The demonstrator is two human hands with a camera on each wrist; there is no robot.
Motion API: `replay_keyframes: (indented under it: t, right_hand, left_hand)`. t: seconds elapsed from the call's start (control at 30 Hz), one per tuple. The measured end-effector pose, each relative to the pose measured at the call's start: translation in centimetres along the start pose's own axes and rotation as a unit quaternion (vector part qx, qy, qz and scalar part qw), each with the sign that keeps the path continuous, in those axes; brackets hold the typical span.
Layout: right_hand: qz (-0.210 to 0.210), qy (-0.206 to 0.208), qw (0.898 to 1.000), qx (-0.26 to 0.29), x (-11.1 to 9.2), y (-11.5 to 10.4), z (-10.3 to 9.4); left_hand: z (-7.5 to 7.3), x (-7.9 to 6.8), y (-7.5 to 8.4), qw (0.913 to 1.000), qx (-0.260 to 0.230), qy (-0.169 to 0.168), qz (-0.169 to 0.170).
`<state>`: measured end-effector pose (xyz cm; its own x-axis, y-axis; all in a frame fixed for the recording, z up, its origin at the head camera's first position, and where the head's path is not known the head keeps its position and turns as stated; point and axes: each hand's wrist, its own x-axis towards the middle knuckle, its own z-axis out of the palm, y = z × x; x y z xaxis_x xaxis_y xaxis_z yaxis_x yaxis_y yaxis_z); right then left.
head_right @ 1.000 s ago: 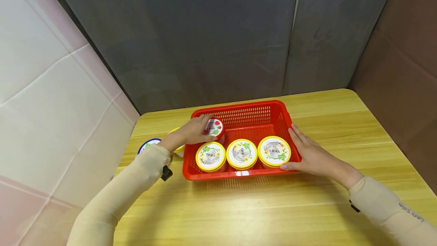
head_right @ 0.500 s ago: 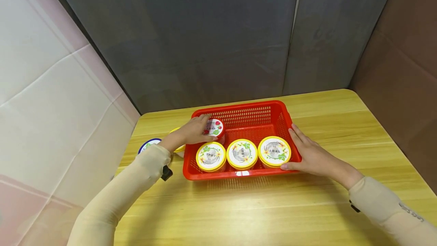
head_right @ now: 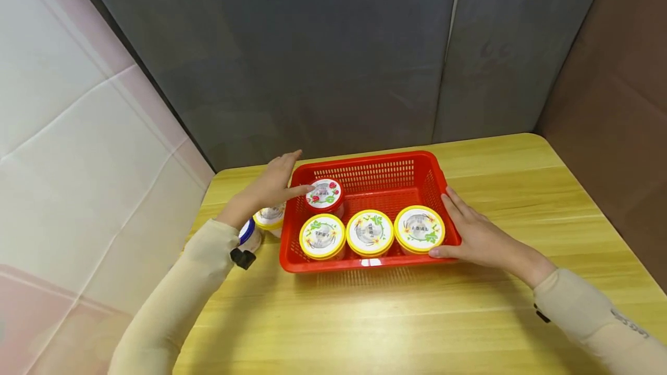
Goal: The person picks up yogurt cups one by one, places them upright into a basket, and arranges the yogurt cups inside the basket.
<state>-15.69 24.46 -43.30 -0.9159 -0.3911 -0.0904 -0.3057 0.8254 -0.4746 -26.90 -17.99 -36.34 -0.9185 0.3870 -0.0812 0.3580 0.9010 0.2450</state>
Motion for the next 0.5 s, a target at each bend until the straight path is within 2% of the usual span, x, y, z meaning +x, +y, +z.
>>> replay_keyframes:
  t: [0.23,0.5]
  right_hand:
    - [-0.002,0.003,1.000,-0.002,0.0,0.1,-0.1]
    - [-0.002,0.002,1.000,0.000,0.1,0.1,0.0]
  left_hand:
    - [-1.3,-1.6,-1.8,0.9978,-0.031,0.044,-0.039]
    - [-0.6,-4.0,-4.5,0.9938,-0.046,0.068,-0.075]
